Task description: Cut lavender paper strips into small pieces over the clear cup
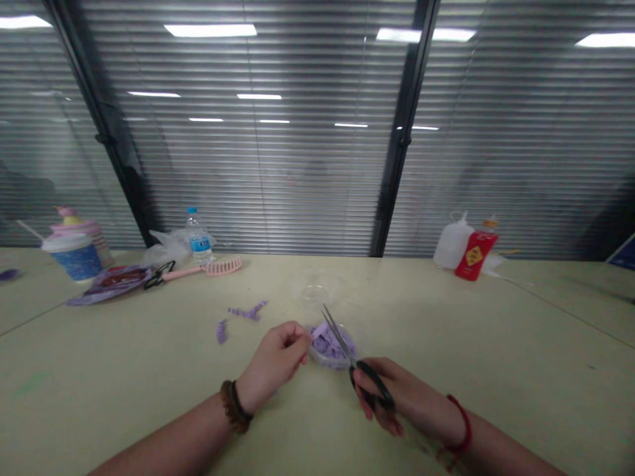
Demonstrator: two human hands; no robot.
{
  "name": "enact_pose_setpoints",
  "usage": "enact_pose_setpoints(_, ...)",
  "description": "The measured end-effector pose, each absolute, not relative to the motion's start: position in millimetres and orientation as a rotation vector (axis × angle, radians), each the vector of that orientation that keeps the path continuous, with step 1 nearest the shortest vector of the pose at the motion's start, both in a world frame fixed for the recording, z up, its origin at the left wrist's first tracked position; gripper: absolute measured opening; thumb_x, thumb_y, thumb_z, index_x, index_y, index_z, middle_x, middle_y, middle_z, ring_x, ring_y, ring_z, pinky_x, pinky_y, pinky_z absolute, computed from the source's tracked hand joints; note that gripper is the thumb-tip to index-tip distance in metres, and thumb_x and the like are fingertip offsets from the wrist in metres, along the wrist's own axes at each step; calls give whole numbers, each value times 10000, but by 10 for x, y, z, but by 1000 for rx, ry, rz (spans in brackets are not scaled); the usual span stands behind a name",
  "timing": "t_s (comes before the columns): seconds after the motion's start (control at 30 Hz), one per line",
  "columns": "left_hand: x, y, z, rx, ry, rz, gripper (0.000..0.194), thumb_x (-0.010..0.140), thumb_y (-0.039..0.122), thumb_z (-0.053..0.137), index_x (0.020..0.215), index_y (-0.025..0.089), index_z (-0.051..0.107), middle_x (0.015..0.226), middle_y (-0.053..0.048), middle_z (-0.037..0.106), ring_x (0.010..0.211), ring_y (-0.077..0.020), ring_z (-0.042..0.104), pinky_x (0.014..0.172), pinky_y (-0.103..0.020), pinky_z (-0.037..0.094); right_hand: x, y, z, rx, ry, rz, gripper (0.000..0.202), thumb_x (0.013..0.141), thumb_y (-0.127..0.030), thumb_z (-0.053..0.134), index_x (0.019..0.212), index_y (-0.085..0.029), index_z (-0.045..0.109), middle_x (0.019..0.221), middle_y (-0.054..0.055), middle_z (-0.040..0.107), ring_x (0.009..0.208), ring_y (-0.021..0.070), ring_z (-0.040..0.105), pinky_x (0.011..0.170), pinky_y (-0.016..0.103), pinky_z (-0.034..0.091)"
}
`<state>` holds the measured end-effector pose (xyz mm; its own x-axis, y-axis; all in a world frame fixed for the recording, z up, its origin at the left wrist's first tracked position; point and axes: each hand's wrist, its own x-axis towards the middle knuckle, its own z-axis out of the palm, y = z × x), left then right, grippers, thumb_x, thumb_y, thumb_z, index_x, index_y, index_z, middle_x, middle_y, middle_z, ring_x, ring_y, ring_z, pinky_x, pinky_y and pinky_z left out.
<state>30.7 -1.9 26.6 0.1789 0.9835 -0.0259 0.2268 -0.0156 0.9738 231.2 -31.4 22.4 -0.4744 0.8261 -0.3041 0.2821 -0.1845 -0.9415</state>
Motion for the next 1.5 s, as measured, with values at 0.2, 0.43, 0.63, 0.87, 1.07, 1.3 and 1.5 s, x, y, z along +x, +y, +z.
enact_pose_setpoints(0.2, 339, -67, 289, 1397, 1252, 922, 252, 720, 358, 484, 568, 176, 398, 402, 88, 385, 298, -23, 264, 313, -145, 170, 2343, -340, 182, -1131, -1722, 1802, 527, 692, -660, 499, 690, -135, 454, 559, -7, 540, 320, 26, 433, 290, 126, 306)
enact_pose_setpoints(0.43, 360, -112, 297, 1446, 1237, 850, 237, 710, 343, 488, 565, 176, 404, 392, 84, 389, 300, -27, 275, 311, -146, 168, 2351, -305, 123, -1135, -1717, 1836, 477, 718, -614, 518, 706, -142, 453, 560, -15, 544, 316, 24, 433, 286, 122, 306)
enact_pose_setpoints(0.63, 355, -103, 284, 1458, 1246, 822, 202, 714, 309, 472, 576, 175, 407, 401, 87, 395, 304, -25, 278, 313, -145, 179, 2342, -320, 160, -1183, -1755, 1806, 489, 709, -628, 510, 694, -143, 449, 550, -21, 531, 311, 18, 422, 281, 120, 289)
enact_pose_setpoints(0.87, 350, -99, 312, 1445, 1226, 825, 216, 721, 334, 484, 594, 169, 430, 427, 76, 418, 315, -29, 291, 320, -150, 182, 2312, -337, 233, -1220, -1732, 1793, 459, 710, -599, 524, 688, -147, 445, 541, -30, 519, 304, 15, 402, 281, 129, 277)
enact_pose_setpoints(1.07, 330, -67, 301, 1441, 1194, 872, 284, 741, 400, 496, 597, 162, 437, 416, 87, 371, 318, -27, 268, 324, -153, 176, 2298, -329, 257, -1338, -1690, 1678, 472, 693, -620, 519, 693, -156, 436, 485, -53, 485, 260, 13, 336, 242, 135, 210)
enact_pose_setpoints(1.3, 314, -34, 254, 1429, 1124, 938, 294, 747, 434, 515, 658, 159, 461, 463, 85, 391, 333, -26, 278, 331, -153, 197, 2331, -343, 209, -1210, -1737, 1766, 499, 696, -643, 501, 713, -149, 440, 571, -24, 533, 318, 16, 413, 298, 133, 292)
enact_pose_setpoints(1.5, 339, -81, 297, 1457, 1097, 857, 275, 752, 405, 509, 649, 154, 470, 453, 81, 401, 326, -24, 276, 329, -154, 184, 2317, -344, 228, -1283, -1805, 1729, 362, 745, -498, 538, 701, -148, 457, 565, -27, 530, 319, 14, 412, 294, 123, 284)
